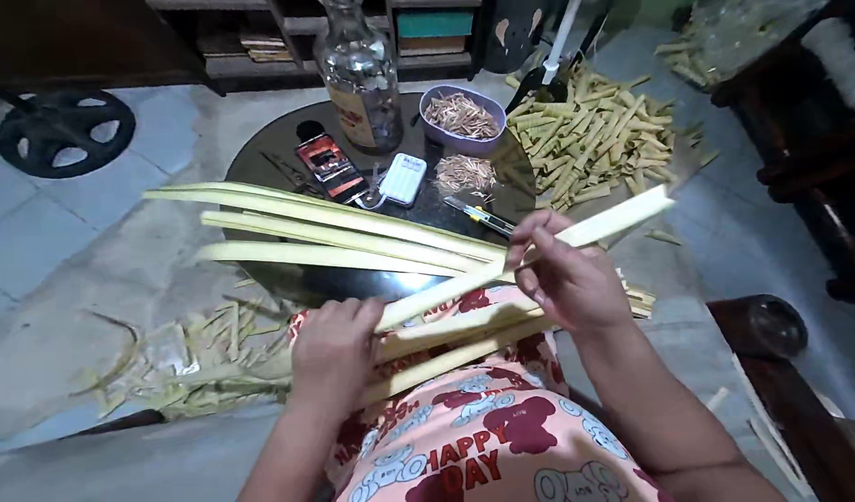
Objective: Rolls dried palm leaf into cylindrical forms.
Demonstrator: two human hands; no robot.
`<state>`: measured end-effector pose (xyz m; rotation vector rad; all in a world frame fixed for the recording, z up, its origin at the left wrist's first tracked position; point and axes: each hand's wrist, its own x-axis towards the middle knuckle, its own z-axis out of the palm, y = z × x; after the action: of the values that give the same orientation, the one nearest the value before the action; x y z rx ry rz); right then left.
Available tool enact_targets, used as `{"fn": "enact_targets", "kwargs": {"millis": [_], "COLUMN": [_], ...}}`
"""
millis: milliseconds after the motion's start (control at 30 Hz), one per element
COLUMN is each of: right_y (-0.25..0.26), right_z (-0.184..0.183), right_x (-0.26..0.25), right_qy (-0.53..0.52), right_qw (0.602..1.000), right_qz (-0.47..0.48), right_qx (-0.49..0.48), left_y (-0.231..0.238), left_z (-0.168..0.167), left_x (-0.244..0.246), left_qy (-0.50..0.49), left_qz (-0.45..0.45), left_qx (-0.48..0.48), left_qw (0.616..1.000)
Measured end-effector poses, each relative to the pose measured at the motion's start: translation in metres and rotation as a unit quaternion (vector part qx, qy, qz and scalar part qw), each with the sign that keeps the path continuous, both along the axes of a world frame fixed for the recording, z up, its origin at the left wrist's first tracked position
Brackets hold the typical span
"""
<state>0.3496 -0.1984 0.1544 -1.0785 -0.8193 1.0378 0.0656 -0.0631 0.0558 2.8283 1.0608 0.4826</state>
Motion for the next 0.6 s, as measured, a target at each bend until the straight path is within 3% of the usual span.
{"fn": "enact_targets", "kwargs": {"millis": [67,200,333,433,600], "right_y": [0.008,0.034,0.039,0.053,0.064], "right_z": [-0.014,-0.030,-0.024,-0.032,-0.032], "right_x": [-0.006,-0.053,-0.015,-0.036,-0.063], "right_qy": [-0.018,-0.047,-0.133,-0.216,-0.003], "right_qw": [1.000,0.982,0.988,0.968,0.991], "right_qz": [-0.002,0.174,0.064,0.119,0.101], "right_qx": [-0.017,-0.060,-0.037,-0.041,-0.088], "left_y": [-0.005,-0.021,-0.010,-0.023,-0.034], "left_z": [0.006,0.001,0.008,0.018,0.006], "left_x": [0.000,0.016,-0.003,0.014,0.033], "left_qy": [-0.006,-0.178,-0.183,-0.292,-0.417], "left_qz": [-0.017,-0.057,-0.066,-0.065,0.028], "left_qx": [-0.052,-0.108,-0.317,-0.415,-0.470], "left_qw": [0.998,0.976,0.928,0.859,0.778]}}
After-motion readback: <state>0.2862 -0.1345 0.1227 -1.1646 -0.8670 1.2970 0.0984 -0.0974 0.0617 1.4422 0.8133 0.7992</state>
